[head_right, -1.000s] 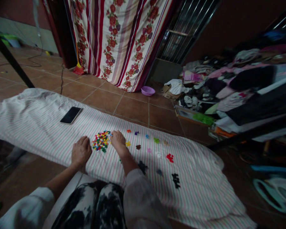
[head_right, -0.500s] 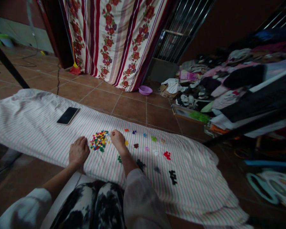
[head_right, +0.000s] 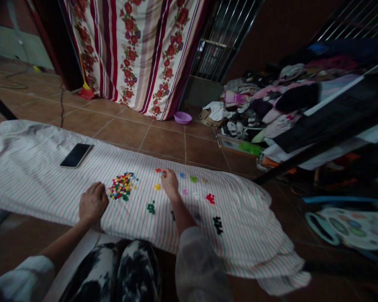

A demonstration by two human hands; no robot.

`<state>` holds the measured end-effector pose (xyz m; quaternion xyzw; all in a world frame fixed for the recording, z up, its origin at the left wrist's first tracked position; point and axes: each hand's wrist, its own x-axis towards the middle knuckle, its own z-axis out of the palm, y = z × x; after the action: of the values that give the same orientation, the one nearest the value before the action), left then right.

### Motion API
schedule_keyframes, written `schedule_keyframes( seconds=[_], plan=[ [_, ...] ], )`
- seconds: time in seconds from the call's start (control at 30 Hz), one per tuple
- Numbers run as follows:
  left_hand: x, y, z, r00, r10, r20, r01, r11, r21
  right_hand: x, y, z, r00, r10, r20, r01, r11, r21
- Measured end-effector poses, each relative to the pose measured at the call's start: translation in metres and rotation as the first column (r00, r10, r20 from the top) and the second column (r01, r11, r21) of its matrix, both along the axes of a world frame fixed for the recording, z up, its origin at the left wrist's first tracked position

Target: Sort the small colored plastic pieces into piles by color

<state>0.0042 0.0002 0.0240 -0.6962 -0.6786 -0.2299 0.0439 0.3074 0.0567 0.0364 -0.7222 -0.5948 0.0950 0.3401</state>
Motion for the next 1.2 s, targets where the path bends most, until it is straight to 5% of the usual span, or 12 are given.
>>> schedule_keyframes(
  seconds=[0.2,0.37,0.83,1.2],
  plan=[
    [0.0,0.0,-0.001,1.0,-0.002,-0.011,0.002,1.0,0.001,0.061,-0.002,0.01,0.969,-0.176,0.175,0.192,0.978,-0.08],
    [0.0,0.0,-0.002,1.0,0.011,-0.024,-0.011,1.0,0.001,0.084,0.005,0.011,0.952,-0.18,0.246,0.222,0.962,-0.156],
    [0.0,0.0,-0.003,1.0,-0.005,-0.014,0.005,1.0,0.009,0.09,0.011,-0.002,0.95,-0.056,0.307,0.129,0.966,-0.223],
    [-0.001,0.003,-0.006,1.0,-0.003,-0.019,0.003,1.0,0.01,0.087,0.008,0.008,0.961,-0.044,0.272,0.094,0.981,-0.172]
  ],
)
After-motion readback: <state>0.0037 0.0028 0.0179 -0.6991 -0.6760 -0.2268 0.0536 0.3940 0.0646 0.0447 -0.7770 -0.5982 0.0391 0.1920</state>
